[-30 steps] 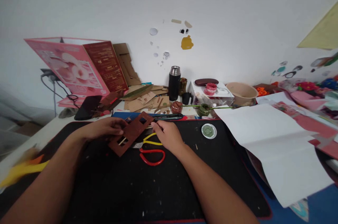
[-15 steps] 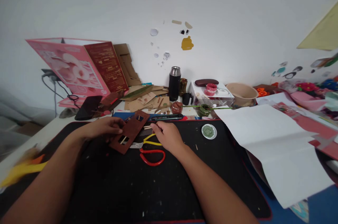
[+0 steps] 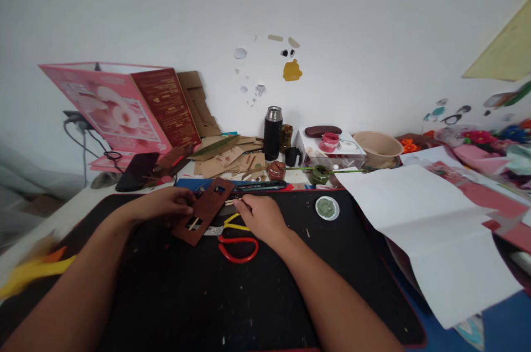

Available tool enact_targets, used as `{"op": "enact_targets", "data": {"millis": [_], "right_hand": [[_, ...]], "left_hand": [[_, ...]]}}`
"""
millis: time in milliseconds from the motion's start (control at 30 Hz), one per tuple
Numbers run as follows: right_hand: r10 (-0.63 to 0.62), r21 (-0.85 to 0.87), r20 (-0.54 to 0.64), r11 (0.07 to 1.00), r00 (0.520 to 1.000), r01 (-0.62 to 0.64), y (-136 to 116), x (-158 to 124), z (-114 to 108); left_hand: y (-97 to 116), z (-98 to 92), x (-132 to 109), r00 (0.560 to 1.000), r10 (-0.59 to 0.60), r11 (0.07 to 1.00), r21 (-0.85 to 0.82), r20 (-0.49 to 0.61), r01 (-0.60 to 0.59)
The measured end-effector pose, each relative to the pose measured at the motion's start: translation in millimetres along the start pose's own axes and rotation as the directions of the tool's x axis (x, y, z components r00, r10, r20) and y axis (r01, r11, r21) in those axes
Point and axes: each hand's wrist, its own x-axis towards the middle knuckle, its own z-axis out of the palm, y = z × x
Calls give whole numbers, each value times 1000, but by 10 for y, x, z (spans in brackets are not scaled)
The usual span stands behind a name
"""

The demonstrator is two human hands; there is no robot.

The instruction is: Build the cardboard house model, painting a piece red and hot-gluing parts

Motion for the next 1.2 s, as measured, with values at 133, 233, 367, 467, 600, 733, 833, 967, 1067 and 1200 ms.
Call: {"op": "enact_targets", "data": {"millis": [133,233,367,467,600,733,833,967,1067,1200], "right_hand": [[-2,-17,1,1000,1000,2,-24,-2,-8],[-15,-38,0,999,1000,15,-21,-3,-2],[-22,-55,6,998,1000,22,-11,-7,4],[-20,-69,13,997,1000,21,-22,-12,-2],[-14,-77,19,997,1000,16,-50,-15,-16],[-15,-95,25,995,1000,17,-63,-12,-24],[-13,-106,38,994,999,16,-68,-9,-27],[-16,-134,44,991,999,22,-77,-9,-29],[-16,-151,52,988,999,24,-84,-10,-29],[-30,-144,50,989,998,37,-89,-10,-33]], "left_hand": [[-8,-4,-2,1000,-6,1000,7,-14,6],[-18,-10,-1,1000,4,1000,31,4,-4],[-10,-12,-8,1000,-2,999,37,7,1],[9,-5,-22,1000,-16,999,36,-6,16],[31,14,-35,1000,-21,999,27,-14,22],[43,33,-30,1000,-25,999,42,-4,25],[50,36,-30,1000,-27,998,59,-1,28],[52,35,-35,1000,-17,998,68,-3,17],[52,28,-32,1000,-5,997,76,-4,6],[72,-11,-23,979,69,988,147,-191,-41]]}}
